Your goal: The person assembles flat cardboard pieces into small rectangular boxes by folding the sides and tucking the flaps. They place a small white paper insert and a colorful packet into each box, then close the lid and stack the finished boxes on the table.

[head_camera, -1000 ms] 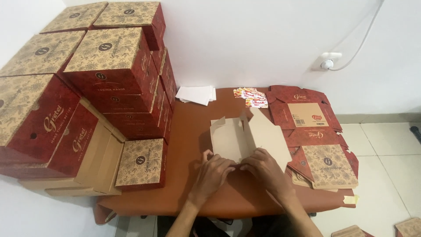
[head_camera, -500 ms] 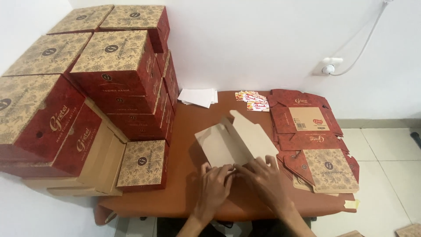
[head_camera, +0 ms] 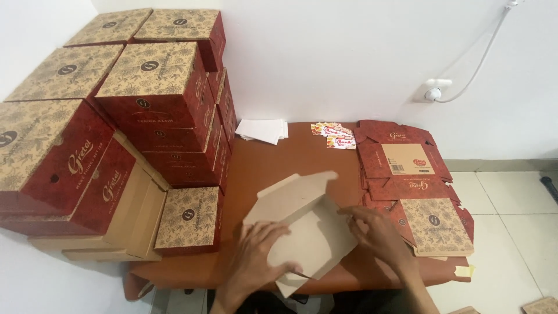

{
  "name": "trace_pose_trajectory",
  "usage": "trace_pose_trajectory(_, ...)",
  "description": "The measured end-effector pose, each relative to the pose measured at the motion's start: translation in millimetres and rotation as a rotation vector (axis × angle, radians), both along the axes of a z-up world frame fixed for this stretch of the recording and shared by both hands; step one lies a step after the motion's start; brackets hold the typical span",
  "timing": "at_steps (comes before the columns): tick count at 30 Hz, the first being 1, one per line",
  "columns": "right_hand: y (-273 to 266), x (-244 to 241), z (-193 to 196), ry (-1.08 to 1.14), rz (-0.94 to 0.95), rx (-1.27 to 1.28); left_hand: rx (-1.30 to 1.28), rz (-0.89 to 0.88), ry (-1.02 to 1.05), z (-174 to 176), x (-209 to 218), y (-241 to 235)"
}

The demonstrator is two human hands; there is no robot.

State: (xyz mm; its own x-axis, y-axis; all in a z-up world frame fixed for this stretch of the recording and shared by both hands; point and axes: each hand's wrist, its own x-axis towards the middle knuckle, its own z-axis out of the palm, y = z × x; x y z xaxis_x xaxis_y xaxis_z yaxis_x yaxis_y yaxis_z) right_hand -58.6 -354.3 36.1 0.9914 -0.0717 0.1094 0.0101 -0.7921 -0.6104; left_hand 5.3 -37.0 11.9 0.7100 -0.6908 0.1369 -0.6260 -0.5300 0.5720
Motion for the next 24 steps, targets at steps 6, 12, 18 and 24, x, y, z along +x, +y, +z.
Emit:
trace_pose_trajectory(6, -21, 29, -33, -0.548, -0.009, -0.362, 0.119, -0.301, -0.004, 40, -17, -3)
trace_pose_trajectory(12, 43, -28, 21, -0.137, 0.302, -0.090, 0.230, -0.262, -0.135, -4, -15, -21)
trace_pose_trajectory(18, 28, -43, -2, -0.048, 0.487, -0.079, 0.053, -0.288, -0.367, -8, -12, -20)
trace_pose_trajectory(24, -4, -54, -2, 0.134, 0.483, 0.159, 0.140, -0.238, -0.356, -19, -6, -33)
